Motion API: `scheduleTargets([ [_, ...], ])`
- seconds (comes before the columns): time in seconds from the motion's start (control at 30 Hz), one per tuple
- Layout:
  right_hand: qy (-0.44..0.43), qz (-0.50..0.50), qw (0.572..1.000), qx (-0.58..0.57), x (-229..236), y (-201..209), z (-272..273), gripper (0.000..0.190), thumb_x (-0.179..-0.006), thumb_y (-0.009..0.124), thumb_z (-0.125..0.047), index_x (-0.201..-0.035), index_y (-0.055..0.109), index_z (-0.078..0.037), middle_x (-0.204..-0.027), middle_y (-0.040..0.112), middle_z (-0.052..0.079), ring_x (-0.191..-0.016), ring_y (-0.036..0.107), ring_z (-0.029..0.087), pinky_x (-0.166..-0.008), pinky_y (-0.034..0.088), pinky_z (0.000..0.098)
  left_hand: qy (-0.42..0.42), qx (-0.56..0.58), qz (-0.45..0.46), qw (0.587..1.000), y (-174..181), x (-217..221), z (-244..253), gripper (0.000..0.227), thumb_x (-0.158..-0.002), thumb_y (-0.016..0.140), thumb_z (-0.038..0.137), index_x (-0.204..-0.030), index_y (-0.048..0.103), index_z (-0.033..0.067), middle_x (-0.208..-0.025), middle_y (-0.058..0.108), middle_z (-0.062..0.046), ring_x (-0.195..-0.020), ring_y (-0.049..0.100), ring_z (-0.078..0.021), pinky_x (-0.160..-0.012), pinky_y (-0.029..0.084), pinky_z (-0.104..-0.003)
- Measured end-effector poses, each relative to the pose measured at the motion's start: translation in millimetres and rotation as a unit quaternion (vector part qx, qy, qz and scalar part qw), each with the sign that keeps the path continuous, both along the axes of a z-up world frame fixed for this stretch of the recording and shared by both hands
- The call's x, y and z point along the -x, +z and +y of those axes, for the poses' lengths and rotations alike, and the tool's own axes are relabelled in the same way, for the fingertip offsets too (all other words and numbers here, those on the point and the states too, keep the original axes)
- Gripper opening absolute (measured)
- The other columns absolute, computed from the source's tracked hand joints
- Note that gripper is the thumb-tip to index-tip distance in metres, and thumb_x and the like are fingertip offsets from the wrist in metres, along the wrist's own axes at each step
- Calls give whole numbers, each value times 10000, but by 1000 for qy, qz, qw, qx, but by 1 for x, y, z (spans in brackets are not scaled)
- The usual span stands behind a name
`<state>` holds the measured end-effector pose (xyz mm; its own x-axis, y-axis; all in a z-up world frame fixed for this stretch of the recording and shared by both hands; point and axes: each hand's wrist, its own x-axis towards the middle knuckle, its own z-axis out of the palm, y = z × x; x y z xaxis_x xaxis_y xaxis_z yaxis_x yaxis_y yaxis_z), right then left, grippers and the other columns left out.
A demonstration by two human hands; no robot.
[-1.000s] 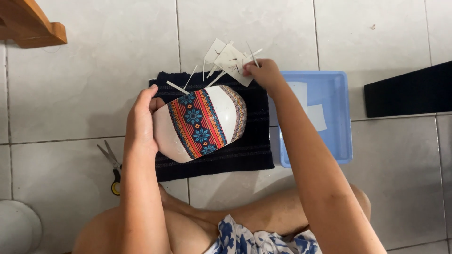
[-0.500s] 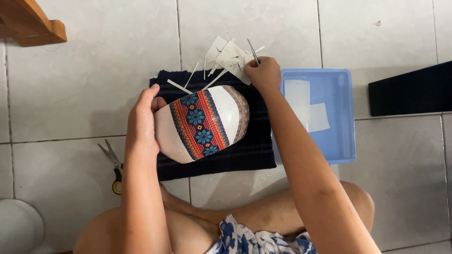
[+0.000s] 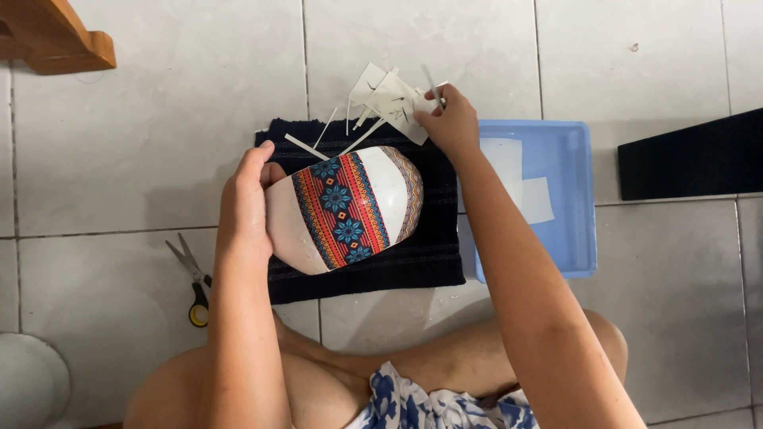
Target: Cutting patterned paper strips with scissors and applying them to a white bowl for decoration.
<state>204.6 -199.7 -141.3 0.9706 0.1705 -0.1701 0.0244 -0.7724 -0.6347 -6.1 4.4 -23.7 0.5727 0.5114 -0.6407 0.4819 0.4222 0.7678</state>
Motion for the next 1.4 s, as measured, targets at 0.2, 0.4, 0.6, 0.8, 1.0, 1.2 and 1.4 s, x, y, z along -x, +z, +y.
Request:
scheduleTargets([
  [0.2, -155, 256, 918, -260, 21, 86, 13, 337, -834, 511, -432, -799, 608, -111, -691, 363, -41, -459, 228, 57, -403, 155, 201, 29, 53, 46, 997, 37, -6, -8, 485, -809, 501, 402, -469, 286, 131, -458, 259, 42, -424, 238, -113, -446, 194, -256],
  [0.4, -165, 275, 895, -310, 17, 80, 8, 270, -810, 580, -368, -674, 515, -144, -655, 389, -42, -424, 206, 53, -388, 129, 198, 29, 52, 44, 997, 37, -5, -9, 487, -807, 497, 408, -464, 288, 133, -453, 259, 44, -422, 236, -111, -442, 186, -255],
  [0.6, -170, 263, 881, -354, 15, 76, 5, 238, -725, 675, -257, -751, 460, -158, -815, 551, 37, -401, 196, 35, -363, 136, 174, 28, 50, 42, 997, 37, -5, -7, 488, -813, 498, 403, -467, 276, 140, -455, 244, 50, -423, 224, -105, -446, 186, -254],
  [0.8, -104, 201, 891, -393, 76, 114, -14, 198, -889, 596, -224, -979, 554, -53, -753, 561, 19, -353, 348, 4, -322, 275, 144, -1, 1, 8, 1000, -2, 2, 3, 431, -784, 559, 453, -517, 490, 122, -431, 406, -28, -403, 480, -129, -389, 381, -195],
  [1.0, -132, 129, 899, -398, 172, 118, -26, 187, -815, 695, -225, -910, 622, -82, -649, 490, -18, -508, 401, 25, -433, 313, 152, -1, -16, 1, 1000, -8, 2, 3, 418, -775, 590, 450, -533, 500, 122, -435, 417, -22, -399, 479, -127, -383, 384, -206],
  [1.2, -73, 83, 919, -378, 201, 125, -17, 301, -680, 833, -183, -849, 618, -56, -679, 506, 38, -497, 402, 53, -444, 372, 192, -18, -15, -14, 1000, -9, 5, 2, 435, -790, 586, 454, -532, 483, 119, -437, 409, -20, -401, 480, -122, -396, 391, -196],
  [1.4, -56, 52, 936, -343, 201, 135, -16, 276, -685, 825, -208, -839, 638, -77, -664, 531, 28, -466, 371, 35, -424, 360, 178, -21, -27, -17, 999, -11, 6, 1, 417, -788, 586, 449, -547, 502, 119, -448, 424, -23, -412, 492, -124, -399, 399, -196],
])
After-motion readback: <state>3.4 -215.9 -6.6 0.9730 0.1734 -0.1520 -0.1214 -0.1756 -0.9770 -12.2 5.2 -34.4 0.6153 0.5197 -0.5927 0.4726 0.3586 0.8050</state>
